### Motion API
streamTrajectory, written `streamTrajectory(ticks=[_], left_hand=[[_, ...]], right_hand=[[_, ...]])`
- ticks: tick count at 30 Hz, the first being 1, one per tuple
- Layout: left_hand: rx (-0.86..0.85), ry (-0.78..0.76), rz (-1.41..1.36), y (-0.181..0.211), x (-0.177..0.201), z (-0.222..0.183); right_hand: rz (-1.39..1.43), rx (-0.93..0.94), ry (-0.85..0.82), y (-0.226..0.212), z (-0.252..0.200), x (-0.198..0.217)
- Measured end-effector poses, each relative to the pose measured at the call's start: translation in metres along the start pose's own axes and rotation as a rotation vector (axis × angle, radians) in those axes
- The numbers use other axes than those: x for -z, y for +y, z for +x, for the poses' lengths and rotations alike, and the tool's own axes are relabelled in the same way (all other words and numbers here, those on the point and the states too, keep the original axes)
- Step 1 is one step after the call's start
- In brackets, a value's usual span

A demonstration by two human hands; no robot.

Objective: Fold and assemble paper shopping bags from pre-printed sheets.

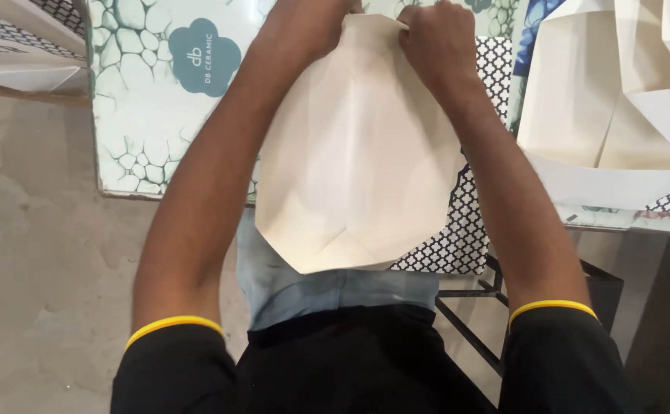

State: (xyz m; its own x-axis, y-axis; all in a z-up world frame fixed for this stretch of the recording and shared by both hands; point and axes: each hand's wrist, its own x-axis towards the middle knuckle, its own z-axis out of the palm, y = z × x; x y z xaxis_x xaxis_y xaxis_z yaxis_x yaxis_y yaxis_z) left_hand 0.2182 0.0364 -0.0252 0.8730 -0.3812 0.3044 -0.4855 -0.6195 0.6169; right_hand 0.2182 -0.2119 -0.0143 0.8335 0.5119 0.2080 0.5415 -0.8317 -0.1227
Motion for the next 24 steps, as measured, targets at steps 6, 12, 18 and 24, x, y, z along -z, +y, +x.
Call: streamTrajectory(ticks=[6, 12, 18, 24], left_hand=[[0.097, -0.086, -0.036, 0.019, 0.006, -0.001], [-0.061, -0.135, 0.367, 0.005, -0.036, -0.041], [0.007, -0.216, 0.337, 0.034, -0.021, -0.07], [0.036, -0.21, 0.326, 0.037, -0.023, -0.078]], right_hand=[[-0.047, 0.059, 0.12, -0.007, 0.006, 0.003], [-0.036, 0.137, 0.084, -0.007, -0.026, -0.02], [-0.261, 0.309, 0.058, 0.003, -0.053, -0.04], [0.023, 0.233, -0.05, -0.017, -0.062, -0.019]])
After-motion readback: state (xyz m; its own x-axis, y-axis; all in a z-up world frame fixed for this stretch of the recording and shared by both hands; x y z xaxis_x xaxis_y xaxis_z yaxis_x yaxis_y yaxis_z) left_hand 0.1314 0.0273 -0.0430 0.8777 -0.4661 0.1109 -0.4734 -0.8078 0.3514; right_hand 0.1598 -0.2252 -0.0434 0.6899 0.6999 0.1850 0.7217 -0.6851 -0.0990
